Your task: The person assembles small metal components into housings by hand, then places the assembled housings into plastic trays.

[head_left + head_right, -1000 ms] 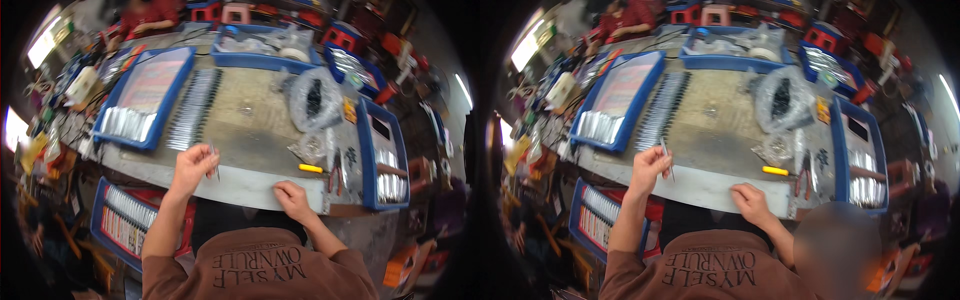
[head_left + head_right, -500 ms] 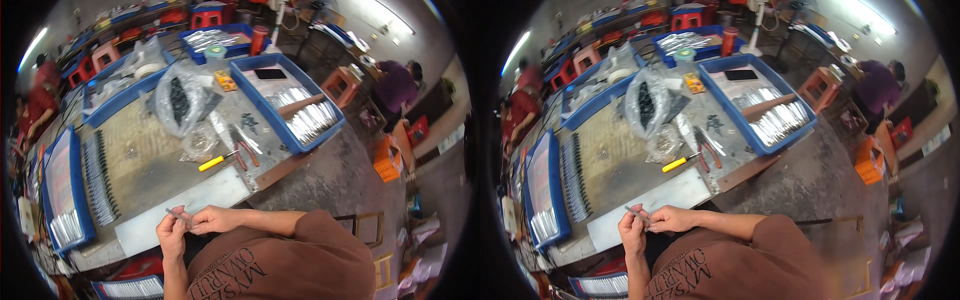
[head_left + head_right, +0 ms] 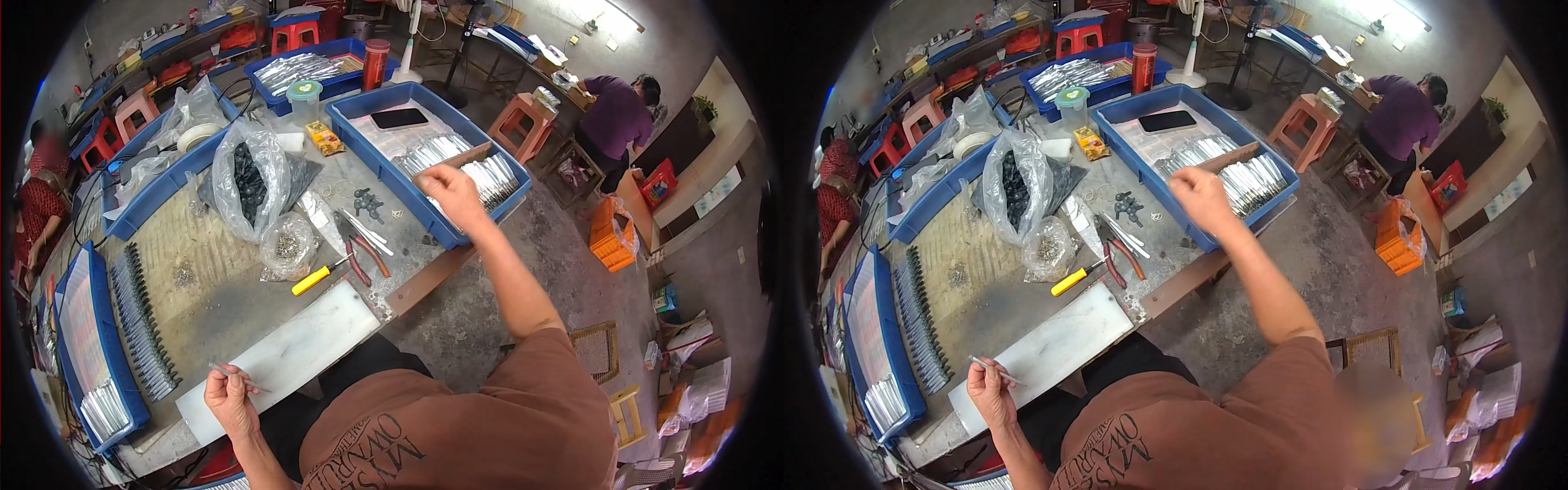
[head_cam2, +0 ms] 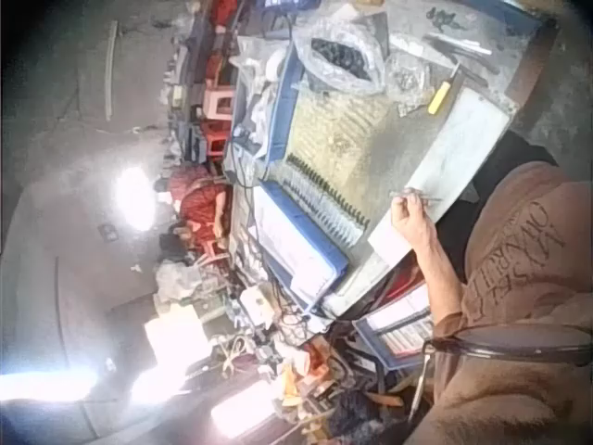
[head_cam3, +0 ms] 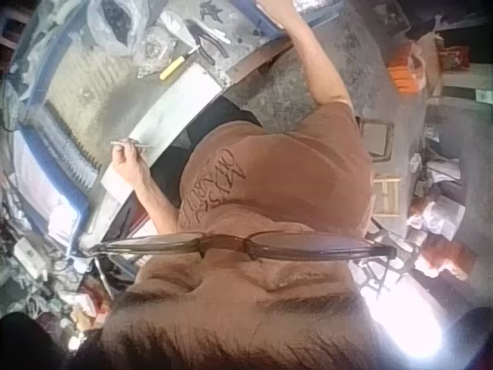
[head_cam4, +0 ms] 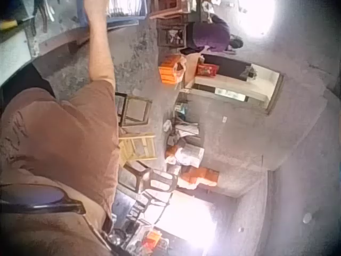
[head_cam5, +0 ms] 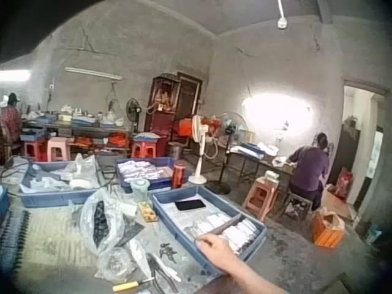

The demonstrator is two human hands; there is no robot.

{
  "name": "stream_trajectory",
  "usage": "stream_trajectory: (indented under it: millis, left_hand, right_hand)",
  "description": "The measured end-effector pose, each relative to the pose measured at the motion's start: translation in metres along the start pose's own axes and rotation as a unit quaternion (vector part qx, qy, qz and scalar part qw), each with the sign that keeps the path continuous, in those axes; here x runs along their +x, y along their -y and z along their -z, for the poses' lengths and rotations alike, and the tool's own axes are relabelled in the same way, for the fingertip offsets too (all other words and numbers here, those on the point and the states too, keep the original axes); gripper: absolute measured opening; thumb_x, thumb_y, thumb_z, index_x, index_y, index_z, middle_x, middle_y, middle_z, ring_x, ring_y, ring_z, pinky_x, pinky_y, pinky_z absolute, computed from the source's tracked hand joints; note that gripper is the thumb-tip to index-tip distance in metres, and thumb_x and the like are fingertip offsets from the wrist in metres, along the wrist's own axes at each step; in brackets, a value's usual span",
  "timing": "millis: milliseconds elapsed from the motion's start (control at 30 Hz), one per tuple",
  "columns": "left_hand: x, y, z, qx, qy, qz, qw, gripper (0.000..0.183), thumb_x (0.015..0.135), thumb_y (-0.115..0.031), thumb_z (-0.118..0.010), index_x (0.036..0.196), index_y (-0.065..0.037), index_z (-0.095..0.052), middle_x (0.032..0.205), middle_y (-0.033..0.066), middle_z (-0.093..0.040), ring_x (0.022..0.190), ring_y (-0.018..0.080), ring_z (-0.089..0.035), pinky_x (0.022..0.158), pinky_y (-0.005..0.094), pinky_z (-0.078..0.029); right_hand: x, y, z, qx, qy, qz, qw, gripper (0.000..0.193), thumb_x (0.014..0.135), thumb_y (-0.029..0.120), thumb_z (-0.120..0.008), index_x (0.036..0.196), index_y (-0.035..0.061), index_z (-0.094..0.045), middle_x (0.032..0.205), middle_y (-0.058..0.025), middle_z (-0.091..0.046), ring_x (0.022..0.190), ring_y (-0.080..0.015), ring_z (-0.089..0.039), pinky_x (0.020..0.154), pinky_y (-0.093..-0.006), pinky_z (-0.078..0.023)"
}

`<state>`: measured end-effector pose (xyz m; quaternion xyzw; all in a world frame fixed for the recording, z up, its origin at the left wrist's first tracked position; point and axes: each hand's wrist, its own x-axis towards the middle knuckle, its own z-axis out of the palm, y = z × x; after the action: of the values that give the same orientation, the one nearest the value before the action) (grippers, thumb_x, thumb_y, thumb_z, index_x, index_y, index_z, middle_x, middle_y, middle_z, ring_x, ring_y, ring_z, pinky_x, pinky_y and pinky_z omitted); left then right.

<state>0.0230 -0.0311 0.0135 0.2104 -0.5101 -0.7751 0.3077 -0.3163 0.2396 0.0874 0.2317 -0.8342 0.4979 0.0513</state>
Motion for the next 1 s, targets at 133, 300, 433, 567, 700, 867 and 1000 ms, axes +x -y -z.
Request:
stream_trajectory:
  millis: [133, 300, 433, 567, 700, 867, 1000]
  left_hand:
    - [0.001, -0.001, 0.002, 0.000, -0.009, 0.006, 1.000, 0.011, 0.081, -0.010, -0.062, 0.084, -0.005, -0.053, 0.075, 0.0042, -0.054, 0.057, 0.0094, -0.050, 0.046, 0.0210, -0.043]
    - [-0.001, 0.001, -0.006, 0.023, -0.013, 0.016, 1.000, 0.011, 0.081, -0.011, -0.063, 0.084, -0.005, -0.054, 0.074, 0.0037, -0.054, 0.055, 0.0081, -0.048, 0.045, 0.0202, -0.043]
    - [-0.003, 0.006, -0.004, 0.029, -0.033, -0.004, 0.999, 0.012, 0.081, -0.012, -0.063, 0.085, -0.004, -0.054, 0.072, 0.0033, -0.054, 0.054, 0.0074, -0.048, 0.046, 0.0197, -0.042]
    - [-0.004, 0.001, -0.007, 0.030, -0.016, 0.007, 0.999, 0.013, 0.081, -0.012, -0.063, 0.086, -0.004, -0.054, 0.070, 0.0032, -0.053, 0.054, 0.0074, -0.047, 0.046, 0.0196, -0.042]
    - [-0.003, 0.003, -0.003, 0.031, -0.014, 0.007, 0.999, 0.013, 0.081, -0.013, -0.062, 0.085, -0.003, -0.054, 0.070, 0.0033, -0.053, 0.054, 0.0075, -0.047, 0.046, 0.0198, -0.042]
    - [-0.004, 0.005, 0.001, 0.020, -0.016, 0.012, 1.000, 0.013, 0.081, -0.013, -0.062, 0.086, -0.002, -0.056, 0.072, 0.0041, -0.054, 0.056, 0.0084, -0.049, 0.046, 0.0207, -0.045]
    - [-0.008, 0.005, 0.002, 0.029, -0.032, 0.006, 0.999, 0.013, 0.081, -0.012, -0.062, 0.086, 0.000, -0.058, 0.077, 0.0048, -0.056, 0.061, 0.0100, -0.053, 0.048, 0.0220, -0.047]
  right_hand:
    - [0.022, -0.041, 0.034, -0.334, 0.127, -0.046, 0.933, 0.026, 0.073, 0.019, -0.055, 0.086, -0.0010, -0.063, 0.085, -0.0202, -0.063, 0.082, -0.0316, -0.061, 0.074, -0.0385, -0.047]
    - [0.026, -0.060, 0.036, -0.439, 0.279, -0.109, 0.847, 0.030, 0.065, 0.016, -0.055, 0.085, -0.0056, -0.062, 0.089, -0.0247, -0.061, 0.089, -0.0361, -0.059, 0.079, -0.0405, -0.047]
    - [0.028, -0.059, 0.033, -0.458, 0.277, -0.094, 0.840, 0.029, 0.064, 0.015, -0.057, 0.082, -0.0073, -0.062, 0.086, -0.0279, -0.060, 0.086, -0.0364, -0.060, 0.077, -0.0398, -0.048]
    - [0.029, -0.062, 0.040, -0.442, 0.278, -0.070, 0.850, 0.028, 0.063, 0.019, -0.061, 0.074, -0.0075, -0.063, 0.080, -0.0279, -0.060, 0.082, -0.0360, -0.061, 0.075, -0.0393, -0.048]
    - [0.028, -0.059, 0.043, -0.443, 0.289, -0.070, 0.846, 0.027, 0.064, 0.019, -0.061, 0.075, -0.0058, -0.063, 0.081, -0.0270, -0.060, 0.081, -0.0358, -0.061, 0.074, -0.0397, -0.048]
    - [0.028, -0.058, 0.048, -0.418, 0.237, -0.062, 0.875, 0.025, 0.066, 0.022, -0.061, 0.077, -0.0007, -0.064, 0.081, -0.0226, -0.061, 0.082, -0.0359, -0.059, 0.074, -0.0402, -0.047]
    - [0.021, -0.014, 0.042, -0.284, 0.179, -0.009, 0.942, 0.022, 0.070, 0.019, -0.063, 0.071, -0.0020, -0.058, 0.064, -0.0155, -0.058, 0.063, -0.0266, -0.056, 0.061, -0.0352, -0.044]
